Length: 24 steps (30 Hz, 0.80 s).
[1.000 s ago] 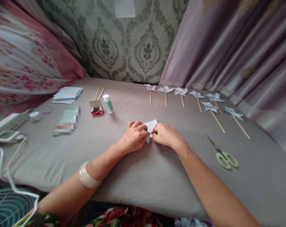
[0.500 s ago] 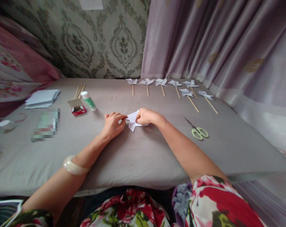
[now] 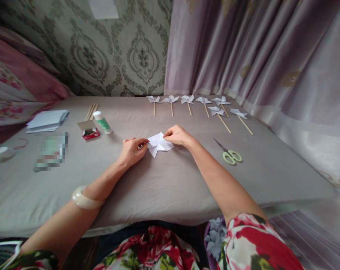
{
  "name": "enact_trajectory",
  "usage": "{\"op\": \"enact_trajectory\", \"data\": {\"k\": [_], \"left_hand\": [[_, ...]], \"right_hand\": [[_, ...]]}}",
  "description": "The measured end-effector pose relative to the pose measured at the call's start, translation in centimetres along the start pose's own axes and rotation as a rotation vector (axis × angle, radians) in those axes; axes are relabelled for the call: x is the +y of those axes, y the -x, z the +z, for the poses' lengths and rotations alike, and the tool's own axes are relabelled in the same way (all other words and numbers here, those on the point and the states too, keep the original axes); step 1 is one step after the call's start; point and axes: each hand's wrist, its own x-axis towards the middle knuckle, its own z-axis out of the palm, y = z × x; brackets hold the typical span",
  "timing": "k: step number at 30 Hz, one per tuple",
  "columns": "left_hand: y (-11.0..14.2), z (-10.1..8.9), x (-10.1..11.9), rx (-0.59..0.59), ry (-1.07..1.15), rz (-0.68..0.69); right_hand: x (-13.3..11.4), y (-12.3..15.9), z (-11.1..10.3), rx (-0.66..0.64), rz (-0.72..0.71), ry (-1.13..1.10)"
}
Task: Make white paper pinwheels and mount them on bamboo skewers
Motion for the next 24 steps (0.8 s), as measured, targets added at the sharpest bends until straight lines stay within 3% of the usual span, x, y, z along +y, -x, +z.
{"op": "enact_trajectory", "data": {"k": [6,10,15,20,24], "left_hand": [[0.6,-0.2,1.2,-0.064,0.114,-0.120],[0.7,0.2,1.4,-0.077,0.147,-0.145],[0.4,0.3,1.1,-0.092,0.197,-0.195],[0.0,0.2,0.7,-0.062,0.211,-0.234],[-0.6,0.0,0.0,-0.025,0.228,-0.244]], "right_hand": [[2.2,1.1,0.2,0.169,0.221,-0.191],[2.8,1.8,1.0,0.184,0.188,-0.282],[3.1,2.1,1.7,0.204,0.111,-0.242],[3.0,2.7,1.8,0.153,0.097,-0.267],[2.8,3.4,1.9,0.071,-0.033,-0.346]]}}
